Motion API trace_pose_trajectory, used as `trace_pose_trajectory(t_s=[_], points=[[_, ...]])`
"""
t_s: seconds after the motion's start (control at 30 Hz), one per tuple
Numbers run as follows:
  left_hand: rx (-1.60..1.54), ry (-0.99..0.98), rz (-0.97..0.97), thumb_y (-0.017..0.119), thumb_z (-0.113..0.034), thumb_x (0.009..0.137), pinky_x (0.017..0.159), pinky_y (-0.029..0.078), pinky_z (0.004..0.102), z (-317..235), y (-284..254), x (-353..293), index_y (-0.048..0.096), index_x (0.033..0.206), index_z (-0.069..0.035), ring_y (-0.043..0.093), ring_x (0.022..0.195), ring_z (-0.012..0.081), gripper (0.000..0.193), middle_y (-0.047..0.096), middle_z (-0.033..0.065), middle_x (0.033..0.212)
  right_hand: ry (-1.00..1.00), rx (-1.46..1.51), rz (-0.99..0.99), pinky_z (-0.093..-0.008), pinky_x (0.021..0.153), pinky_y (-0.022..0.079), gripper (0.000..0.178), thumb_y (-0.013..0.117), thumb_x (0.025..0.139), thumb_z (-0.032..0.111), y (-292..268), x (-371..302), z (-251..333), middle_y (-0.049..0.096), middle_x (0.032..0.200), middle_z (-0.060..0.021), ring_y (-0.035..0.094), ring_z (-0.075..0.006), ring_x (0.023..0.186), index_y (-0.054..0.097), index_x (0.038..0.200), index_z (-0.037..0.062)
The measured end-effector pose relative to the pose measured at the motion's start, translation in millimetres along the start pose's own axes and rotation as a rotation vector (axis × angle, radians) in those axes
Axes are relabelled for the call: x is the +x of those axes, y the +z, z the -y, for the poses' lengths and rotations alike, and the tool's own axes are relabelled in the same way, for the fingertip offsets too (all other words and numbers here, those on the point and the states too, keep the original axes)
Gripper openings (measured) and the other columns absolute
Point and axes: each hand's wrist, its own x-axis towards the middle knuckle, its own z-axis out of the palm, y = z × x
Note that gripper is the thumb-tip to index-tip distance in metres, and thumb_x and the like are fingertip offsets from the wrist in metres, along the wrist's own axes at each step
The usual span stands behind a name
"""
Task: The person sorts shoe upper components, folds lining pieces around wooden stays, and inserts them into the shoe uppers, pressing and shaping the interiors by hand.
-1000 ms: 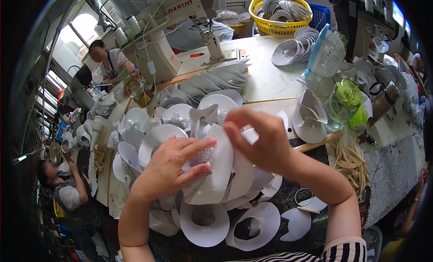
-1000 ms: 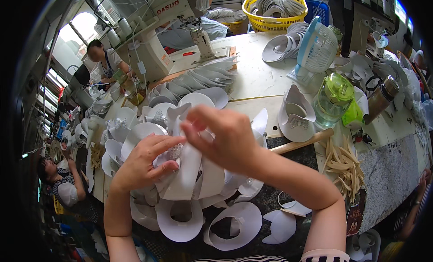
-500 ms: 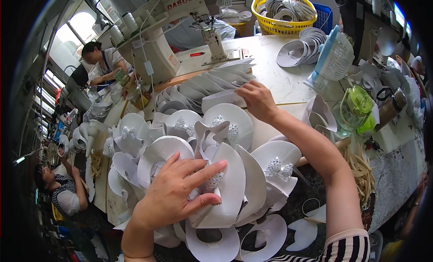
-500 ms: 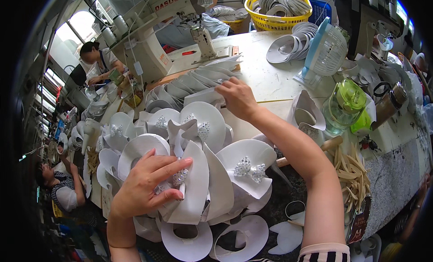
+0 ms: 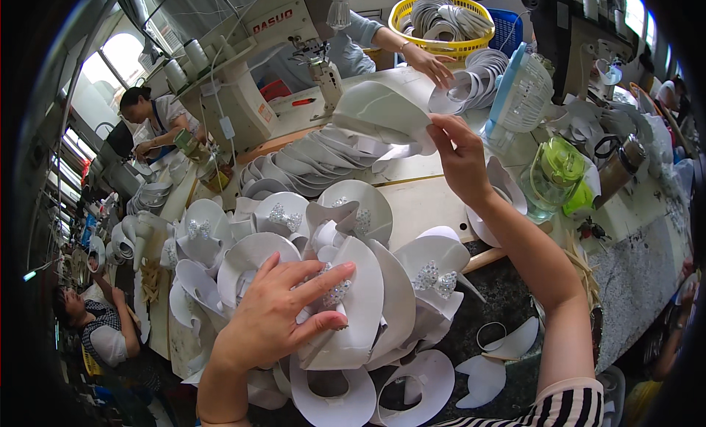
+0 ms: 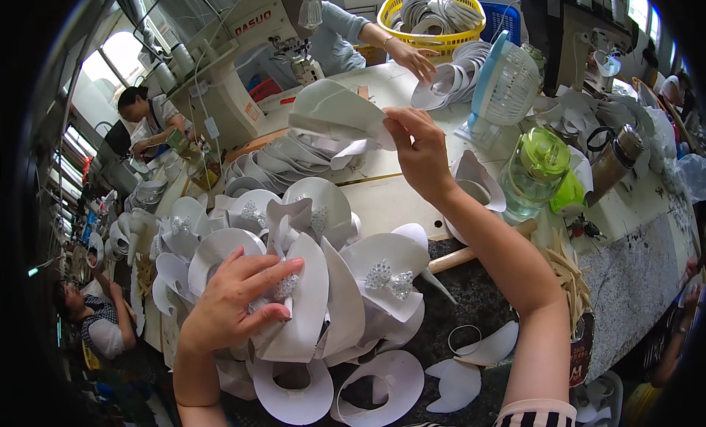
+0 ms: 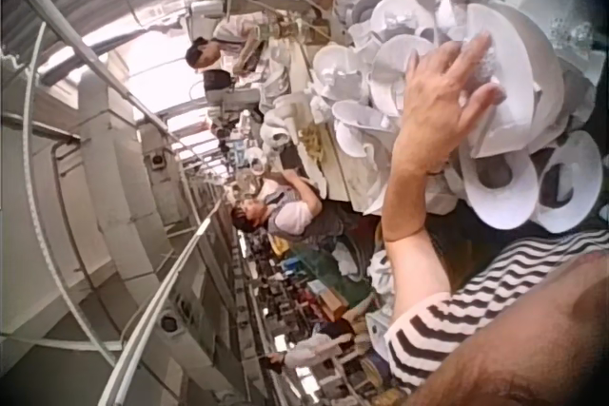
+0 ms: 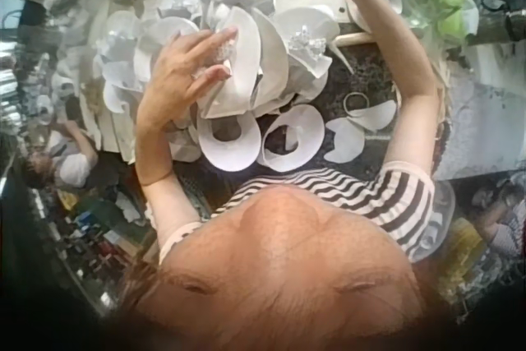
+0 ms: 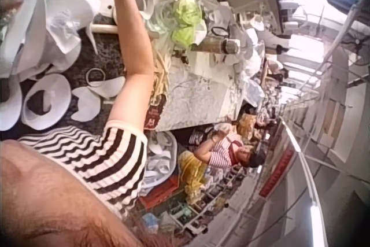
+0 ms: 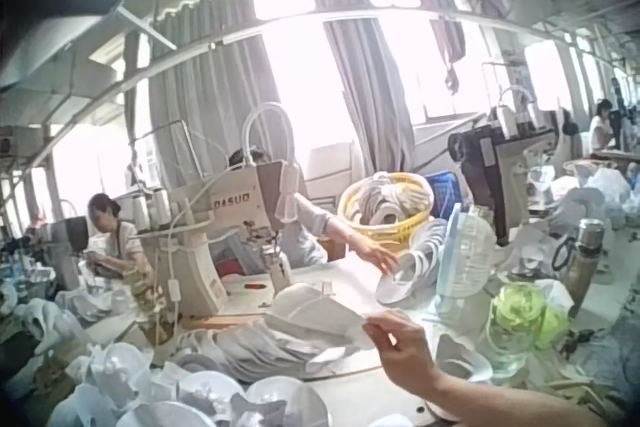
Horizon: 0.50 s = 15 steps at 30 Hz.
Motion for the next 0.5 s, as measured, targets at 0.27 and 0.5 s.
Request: trace_pose_trajectory(t_s=[0.27, 0.5], points=[[-0.049, -0.008, 0.009, 0.066, -0.039, 0.09, 0.109, 0.034, 0.0504, -8.9, -4.9, 7.0, 0.057, 0.137, -0.017, 0.056, 0.114, 0.0341, 0.053, 0.061, 0.0151, 0.125, -0.345, -0.203, -0.057, -0.0333, 0.079, 0.049, 0.015, 0.064, 0.09, 0.002, -16.6, -5.5, 57.6, 0.071, 0.098, -0.01, 0.062, -0.0251, 0.09, 0.069, 0.105, 0.0021], [-0.033, 0.071, -0.06, 0.07, -0.031, 0.089, 0.097, 0.044, 0.0399, -5.5, -0.4, 6.2, 0.059, 0.136, -0.014, 0.058, 0.106, 0.0318, 0.051, 0.061, 0.0153, 0.124, -0.383, -0.208, -0.12, -0.0336, 0.081, 0.05, 0.017, 0.066, 0.088, 0.0, -34.8, -8.5, 84.4, 0.07, 0.099, -0.0101, 0.063, -0.0251, 0.093, 0.07, 0.104, 0.0026]])
